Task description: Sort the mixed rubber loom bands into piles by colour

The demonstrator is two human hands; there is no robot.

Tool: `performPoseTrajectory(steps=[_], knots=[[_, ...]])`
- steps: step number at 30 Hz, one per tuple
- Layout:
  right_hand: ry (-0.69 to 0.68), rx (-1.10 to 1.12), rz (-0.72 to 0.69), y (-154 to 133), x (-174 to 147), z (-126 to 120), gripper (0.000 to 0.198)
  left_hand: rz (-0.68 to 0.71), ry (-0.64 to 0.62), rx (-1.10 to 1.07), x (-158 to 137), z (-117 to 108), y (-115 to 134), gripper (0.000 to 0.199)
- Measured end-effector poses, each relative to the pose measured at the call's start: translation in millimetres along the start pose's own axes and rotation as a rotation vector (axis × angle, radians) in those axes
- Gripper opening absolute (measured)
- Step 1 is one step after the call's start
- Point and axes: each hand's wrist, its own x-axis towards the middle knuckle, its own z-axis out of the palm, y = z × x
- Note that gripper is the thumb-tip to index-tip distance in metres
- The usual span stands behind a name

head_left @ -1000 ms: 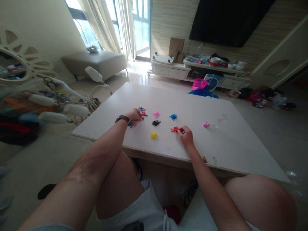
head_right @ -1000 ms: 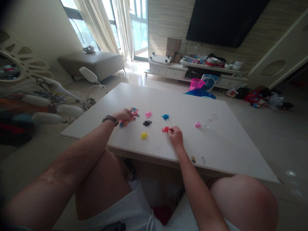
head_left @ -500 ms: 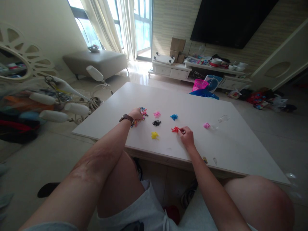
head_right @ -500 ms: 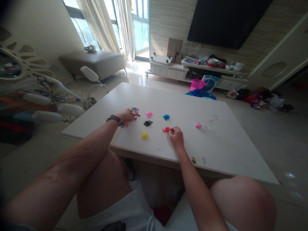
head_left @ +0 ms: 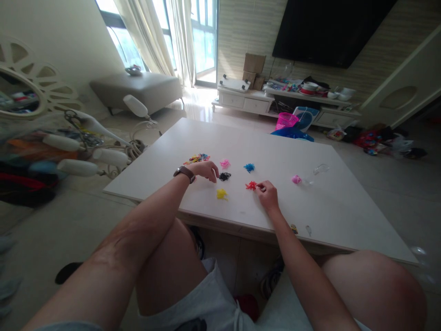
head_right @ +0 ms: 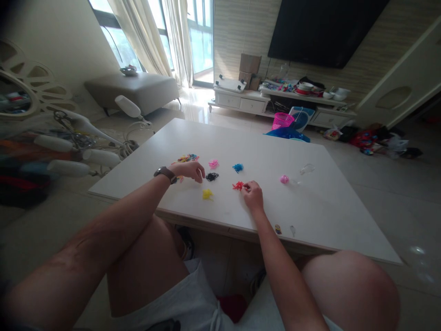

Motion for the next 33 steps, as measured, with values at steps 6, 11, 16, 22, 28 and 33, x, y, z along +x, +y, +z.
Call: performPoseTrajectory(steps=[6, 11, 16, 22, 28, 33], knots=[[-0.004, 0.01, 0.016, -1, 0, 0, 0.01, 0.023, -0.076, 0.029, -1, 17, 31, 0.032], [-0.01, 0.004, 0.019, -2, 0, -2, 0.01, 0.033, -0.104, 0.011, 5, 27, 39, 0.027], [-0.01, 0.009, 0.013, -2, 0, -1, 0.009, 0.008, -0.032, 0.002, 5, 11, 30, 0.028], [-0.008, 0.011, 0.009, -1, 0, 0, 0.01, -0.158, 0.402, -0.061, -6, -25, -12, 0.02], [-0.016, 0.021, 0.016, -1, 0, 0, 0.01, -0.297, 0.545, -0.105, -23, -33, -35, 0.021], [-0.008, 0.011, 0.006, 0, 0, 0, 0.01, -0.406, 0.573, 0.01, -24, -32, -43, 0.021]])
